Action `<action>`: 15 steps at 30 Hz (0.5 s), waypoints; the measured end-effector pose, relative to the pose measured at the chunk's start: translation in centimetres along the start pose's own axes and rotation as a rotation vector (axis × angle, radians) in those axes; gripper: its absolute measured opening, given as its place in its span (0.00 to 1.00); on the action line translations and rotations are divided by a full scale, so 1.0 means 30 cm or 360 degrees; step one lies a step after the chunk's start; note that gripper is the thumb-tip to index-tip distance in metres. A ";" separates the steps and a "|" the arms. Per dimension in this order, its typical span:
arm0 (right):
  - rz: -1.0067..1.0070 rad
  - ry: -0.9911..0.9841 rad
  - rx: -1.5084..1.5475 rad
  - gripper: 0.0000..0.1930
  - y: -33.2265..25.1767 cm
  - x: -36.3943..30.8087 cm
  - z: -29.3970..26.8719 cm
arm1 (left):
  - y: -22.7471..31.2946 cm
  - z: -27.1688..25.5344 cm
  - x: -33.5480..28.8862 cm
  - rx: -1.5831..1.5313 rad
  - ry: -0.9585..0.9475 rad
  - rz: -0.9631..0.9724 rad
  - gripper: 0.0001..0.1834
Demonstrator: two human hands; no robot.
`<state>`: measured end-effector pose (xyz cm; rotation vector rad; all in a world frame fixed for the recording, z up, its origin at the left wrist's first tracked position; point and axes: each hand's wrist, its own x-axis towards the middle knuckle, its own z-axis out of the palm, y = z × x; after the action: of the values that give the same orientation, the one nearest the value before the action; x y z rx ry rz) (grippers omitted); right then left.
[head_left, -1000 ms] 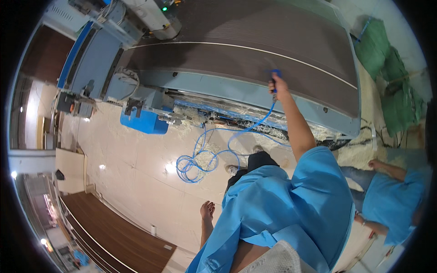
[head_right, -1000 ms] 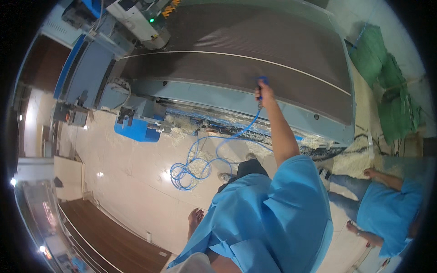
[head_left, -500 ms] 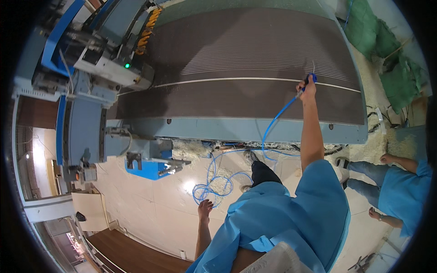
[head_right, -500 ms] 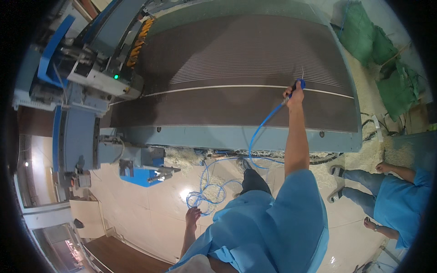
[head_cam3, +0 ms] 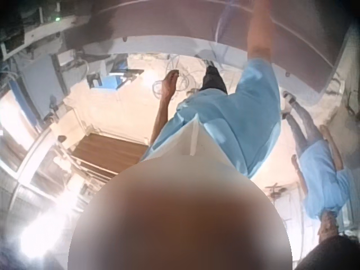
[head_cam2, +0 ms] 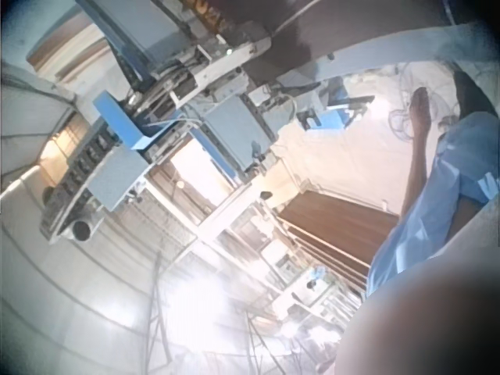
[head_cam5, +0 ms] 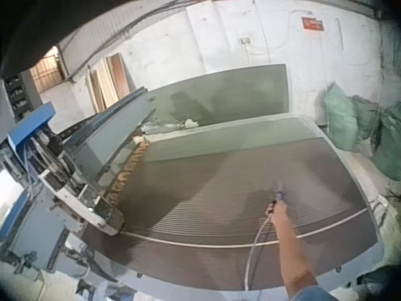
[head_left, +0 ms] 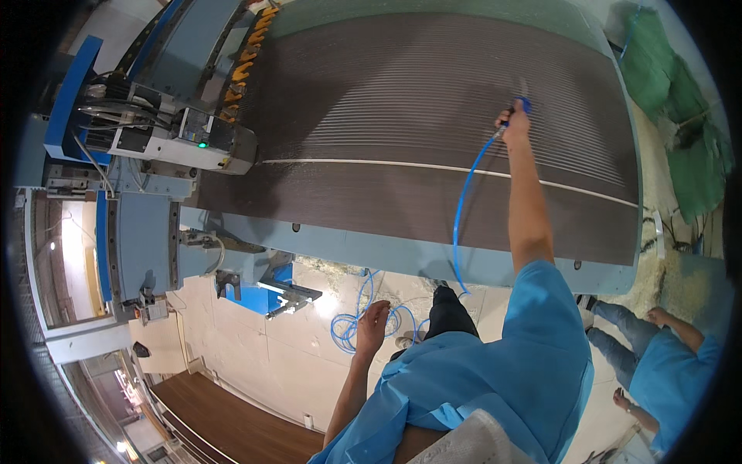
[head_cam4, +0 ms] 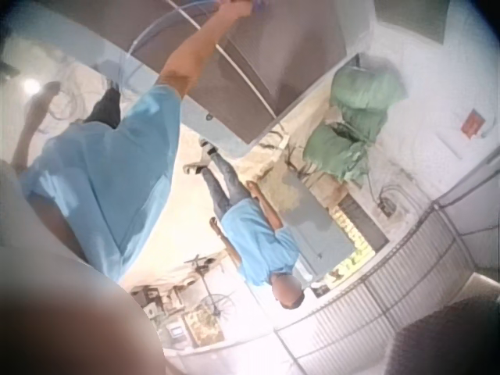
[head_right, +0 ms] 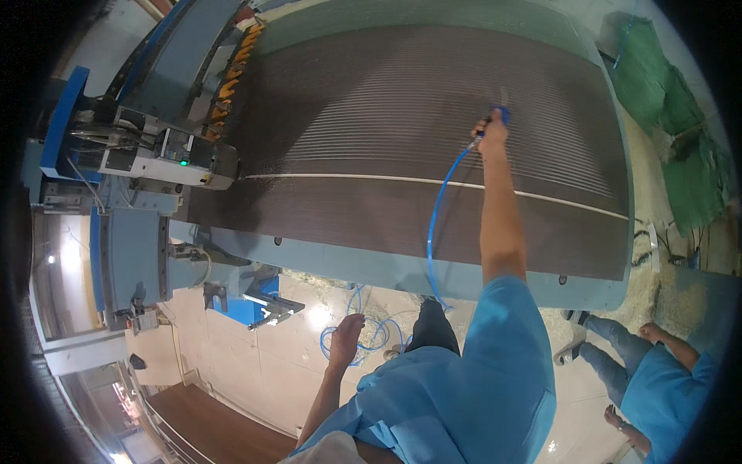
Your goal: The person uses a blue air blow gun to clean debris from the surface of a large industrial machine. They move the nozzle along the machine's surface to remove dust and particles.
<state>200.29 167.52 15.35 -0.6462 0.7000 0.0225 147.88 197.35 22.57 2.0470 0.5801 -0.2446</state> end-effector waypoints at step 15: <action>0.0616 -0.0834 -0.1253 0.21 0.234 -0.098 0.228 | -0.193 0.080 -0.155 -0.0065 0.0213 -0.0264 0.14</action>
<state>200.48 177.57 17.27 -1.1864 0.2735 0.8313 141.12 196.36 18.79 1.9879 0.8328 -0.1922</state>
